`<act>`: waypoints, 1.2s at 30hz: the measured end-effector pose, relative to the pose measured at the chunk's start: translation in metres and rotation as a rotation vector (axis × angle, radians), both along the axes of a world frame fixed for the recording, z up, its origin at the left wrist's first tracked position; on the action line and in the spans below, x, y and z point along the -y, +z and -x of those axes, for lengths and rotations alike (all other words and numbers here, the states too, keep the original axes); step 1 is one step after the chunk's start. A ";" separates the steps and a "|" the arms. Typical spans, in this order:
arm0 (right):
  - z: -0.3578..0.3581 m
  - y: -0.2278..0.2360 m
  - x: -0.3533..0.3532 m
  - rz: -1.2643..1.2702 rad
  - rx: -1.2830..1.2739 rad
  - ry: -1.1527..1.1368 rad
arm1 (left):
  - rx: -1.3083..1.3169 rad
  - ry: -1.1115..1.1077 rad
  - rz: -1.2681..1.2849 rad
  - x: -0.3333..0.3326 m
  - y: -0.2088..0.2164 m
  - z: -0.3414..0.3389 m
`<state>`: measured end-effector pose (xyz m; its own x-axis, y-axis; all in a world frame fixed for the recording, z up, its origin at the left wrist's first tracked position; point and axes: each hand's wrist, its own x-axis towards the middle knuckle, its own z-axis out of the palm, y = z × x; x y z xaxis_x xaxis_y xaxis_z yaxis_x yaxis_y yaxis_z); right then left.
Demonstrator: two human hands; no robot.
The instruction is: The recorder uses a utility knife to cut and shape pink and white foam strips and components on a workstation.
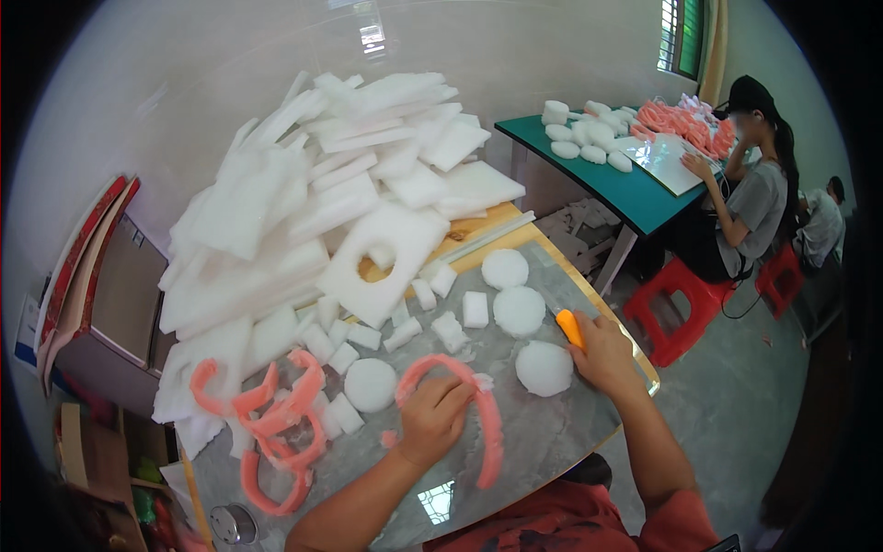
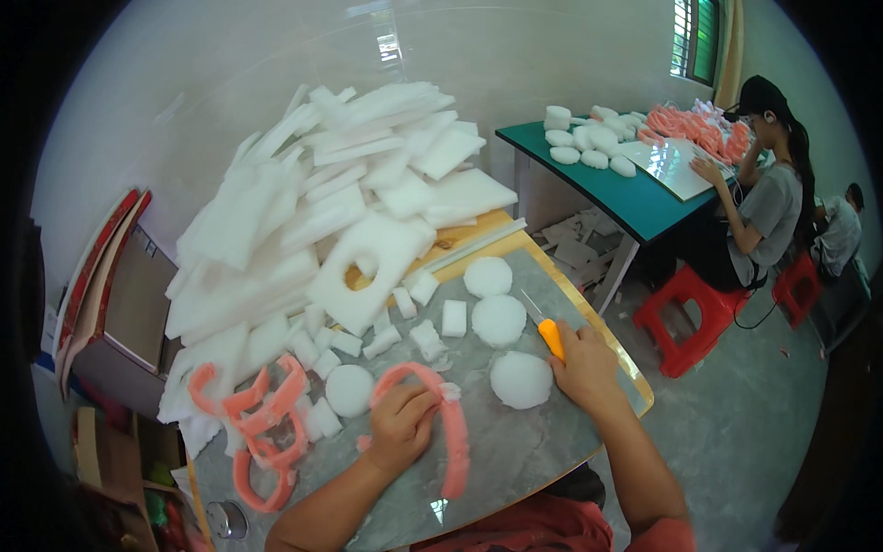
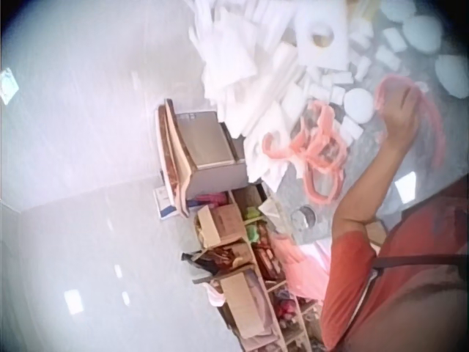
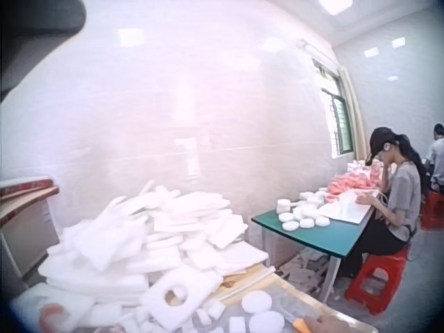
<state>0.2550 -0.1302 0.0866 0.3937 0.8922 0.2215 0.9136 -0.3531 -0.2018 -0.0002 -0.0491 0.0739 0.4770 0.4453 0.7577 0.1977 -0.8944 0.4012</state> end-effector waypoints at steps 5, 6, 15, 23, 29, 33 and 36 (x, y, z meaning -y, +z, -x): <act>0.036 0.031 -0.001 -0.410 -0.514 0.267 | 0.009 0.036 -0.011 0.001 0.002 0.002; 0.051 0.041 -0.006 -0.208 -0.650 0.347 | 0.014 0.048 -0.034 -0.001 0.002 0.004; 0.079 0.014 -0.059 0.077 -1.220 0.623 | 0.140 0.116 0.070 -0.003 -0.006 0.004; 0.100 0.005 -0.054 -0.335 -0.742 0.768 | 0.546 -0.311 1.292 -0.008 -0.018 0.007; 0.098 -0.004 -0.055 -0.375 -0.778 0.734 | 0.365 -0.320 1.291 -0.011 -0.017 0.002; 0.101 -0.002 -0.051 -0.300 -0.869 0.700 | 0.303 -0.268 1.157 -0.010 -0.016 0.004; 0.101 -0.002 -0.050 -0.181 -1.059 0.630 | 0.301 -0.288 1.171 -0.010 -0.015 0.007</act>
<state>0.1538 -0.0804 0.0849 -0.0315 0.9801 0.1958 0.2720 0.1969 -0.9419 -0.0075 -0.0390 0.0586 0.5456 0.8350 0.0717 -0.1846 0.0363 0.9821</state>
